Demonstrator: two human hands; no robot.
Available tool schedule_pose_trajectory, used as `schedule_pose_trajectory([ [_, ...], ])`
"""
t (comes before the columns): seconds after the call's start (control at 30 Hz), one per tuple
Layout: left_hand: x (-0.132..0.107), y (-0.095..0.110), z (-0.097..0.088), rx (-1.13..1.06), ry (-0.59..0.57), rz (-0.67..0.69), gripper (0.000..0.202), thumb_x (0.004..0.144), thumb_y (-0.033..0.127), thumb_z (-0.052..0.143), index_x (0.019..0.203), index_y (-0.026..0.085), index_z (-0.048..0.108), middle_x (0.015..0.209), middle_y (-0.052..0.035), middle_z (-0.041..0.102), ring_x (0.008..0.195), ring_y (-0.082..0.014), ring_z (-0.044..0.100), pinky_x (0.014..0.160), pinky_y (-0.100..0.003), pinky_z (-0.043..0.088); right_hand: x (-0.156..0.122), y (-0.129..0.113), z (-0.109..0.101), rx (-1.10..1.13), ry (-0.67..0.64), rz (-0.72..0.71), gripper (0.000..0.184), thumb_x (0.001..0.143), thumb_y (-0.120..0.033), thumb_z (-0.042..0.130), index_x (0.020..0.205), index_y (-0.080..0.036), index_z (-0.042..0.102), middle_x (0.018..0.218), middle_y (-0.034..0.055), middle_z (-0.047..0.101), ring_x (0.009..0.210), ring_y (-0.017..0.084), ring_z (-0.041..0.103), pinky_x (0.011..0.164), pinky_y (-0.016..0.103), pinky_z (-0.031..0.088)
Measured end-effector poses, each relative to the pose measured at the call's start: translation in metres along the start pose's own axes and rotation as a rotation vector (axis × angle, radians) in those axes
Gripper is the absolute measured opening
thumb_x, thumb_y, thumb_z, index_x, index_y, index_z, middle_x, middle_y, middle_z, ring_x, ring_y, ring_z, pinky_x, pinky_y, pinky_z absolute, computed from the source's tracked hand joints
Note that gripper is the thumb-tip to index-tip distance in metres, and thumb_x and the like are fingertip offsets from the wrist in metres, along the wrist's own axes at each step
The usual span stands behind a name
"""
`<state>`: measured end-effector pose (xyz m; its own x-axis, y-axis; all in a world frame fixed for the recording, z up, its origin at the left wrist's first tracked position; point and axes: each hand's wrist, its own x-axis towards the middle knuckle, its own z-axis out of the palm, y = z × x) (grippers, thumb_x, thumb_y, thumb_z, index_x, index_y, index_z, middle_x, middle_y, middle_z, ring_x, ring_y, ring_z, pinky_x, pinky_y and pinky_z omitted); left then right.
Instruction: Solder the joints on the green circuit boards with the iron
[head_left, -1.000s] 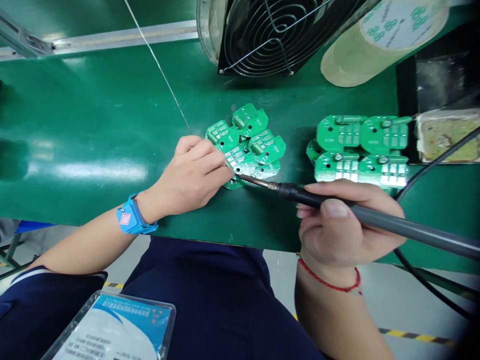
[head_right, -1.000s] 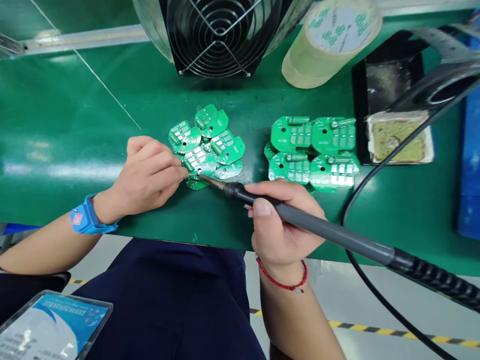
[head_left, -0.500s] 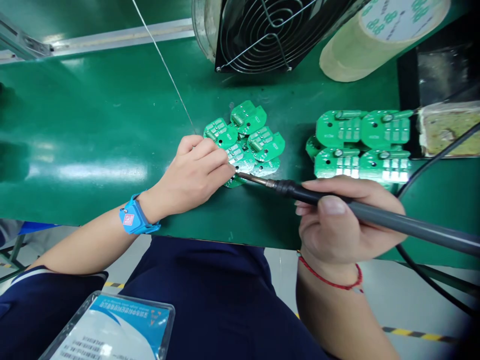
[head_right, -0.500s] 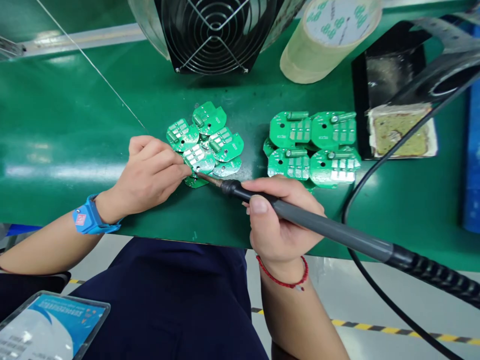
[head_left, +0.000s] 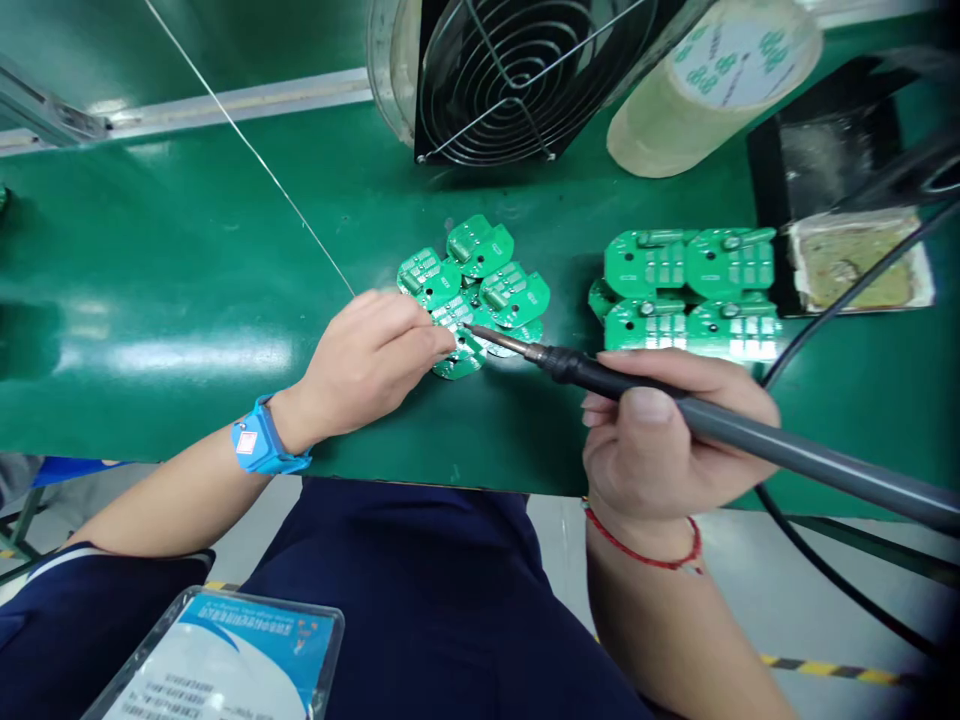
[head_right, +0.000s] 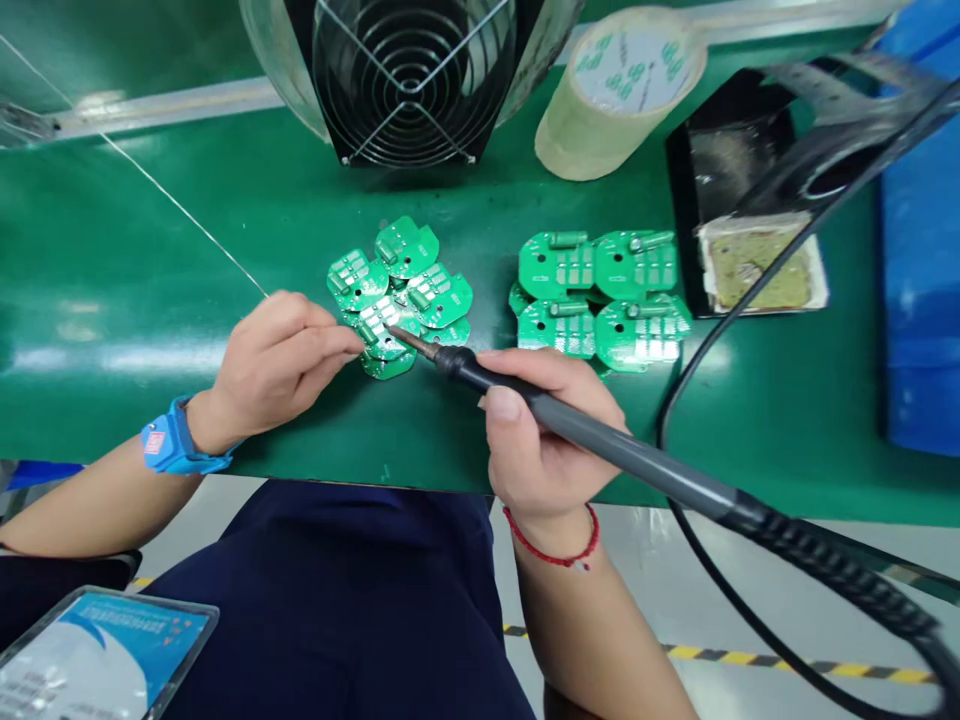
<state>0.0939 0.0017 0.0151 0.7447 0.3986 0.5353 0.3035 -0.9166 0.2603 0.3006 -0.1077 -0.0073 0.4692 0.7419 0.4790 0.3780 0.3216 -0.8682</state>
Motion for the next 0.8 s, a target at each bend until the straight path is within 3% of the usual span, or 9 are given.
schedule_pose_trajectory([
  [0.1,0.002,0.010,-0.004,-0.281,-0.073,-0.140,0.009,0.093,0.011,0.059,0.097,0.019,0.060,0.084,0.0008,0.063,0.077,-0.0092,0.058,0.067,-0.021,0.046,-0.003,-0.005,0.004,-0.028,-0.078,0.088,0.023,0.090,-0.031,0.062,0.110,-0.025,0.071,0.069,-0.0028,0.066,0.056,0.011,0.061,0.052,0.027,0.051],
  [0.2,0.003,0.023,0.000,-0.447,-0.040,-0.255,0.010,0.092,0.013,0.061,0.095,0.019,0.054,0.080,0.0024,0.058,0.069,-0.0079,0.055,0.061,-0.018,0.046,-0.004,-0.013,0.013,-0.005,-0.211,0.150,0.033,0.091,-0.026,0.061,0.123,-0.028,0.064,0.082,-0.0020,0.071,0.059,0.009,0.062,0.057,0.025,0.055],
  [0.3,0.005,0.033,0.006,-0.483,0.033,-0.259,0.014,0.092,0.016,0.062,0.089,0.020,0.048,0.076,0.0039,0.054,0.067,-0.0076,0.053,0.060,-0.017,0.046,-0.005,-0.021,0.023,0.020,-0.303,0.156,0.036,0.088,-0.023,0.065,0.123,-0.028,0.063,0.094,-0.0008,0.072,0.072,0.010,0.066,0.067,0.026,0.059],
  [0.37,0.008,0.033,0.006,-0.418,0.013,-0.183,0.012,0.095,0.018,0.059,0.089,0.019,0.048,0.077,0.0032,0.057,0.071,-0.0083,0.056,0.065,-0.018,0.048,-0.005,-0.024,0.026,0.052,-0.314,0.166,0.035,0.088,-0.022,0.064,0.123,-0.028,0.062,0.096,-0.0004,0.071,0.075,0.011,0.067,0.069,0.027,0.060],
  [0.47,0.016,0.024,-0.003,-0.123,-0.035,0.022,0.005,0.098,0.018,0.053,0.093,0.018,0.052,0.081,0.0002,0.064,0.073,-0.0107,0.057,0.065,-0.022,0.046,-0.003,-0.022,0.026,0.034,-0.218,0.195,0.033,0.088,-0.021,0.064,0.120,-0.027,0.063,0.094,0.0000,0.070,0.070,0.010,0.064,0.064,0.026,0.059],
  [0.57,0.024,0.011,-0.014,0.205,0.014,0.158,0.007,0.097,0.018,0.054,0.090,0.019,0.057,0.078,0.0001,0.066,0.068,-0.0139,0.055,0.061,-0.029,0.038,0.003,-0.016,0.018,-0.010,-0.067,0.199,0.035,0.086,-0.024,0.068,0.121,-0.027,0.064,0.086,-0.0010,0.067,0.063,0.009,0.060,0.056,0.025,0.055],
  [0.67,0.029,0.006,-0.014,0.273,-0.023,0.090,0.015,0.095,0.016,0.053,0.081,0.018,0.059,0.072,-0.0002,0.064,0.065,-0.0147,0.055,0.059,-0.032,0.033,0.009,-0.011,0.006,-0.043,0.001,0.164,0.039,0.085,-0.025,0.069,0.123,-0.028,0.063,0.082,-0.0023,0.068,0.062,0.009,0.062,0.053,0.024,0.054],
  [0.8,0.029,0.012,-0.002,0.148,-0.196,-0.052,0.021,0.095,0.014,0.047,0.080,0.017,0.061,0.072,0.0000,0.061,0.065,-0.0138,0.056,0.060,-0.030,0.037,0.011,-0.007,-0.010,-0.160,0.045,0.096,0.032,0.087,-0.027,0.067,0.118,-0.027,0.068,0.083,-0.0004,0.072,0.058,0.010,0.064,0.050,0.025,0.052],
])
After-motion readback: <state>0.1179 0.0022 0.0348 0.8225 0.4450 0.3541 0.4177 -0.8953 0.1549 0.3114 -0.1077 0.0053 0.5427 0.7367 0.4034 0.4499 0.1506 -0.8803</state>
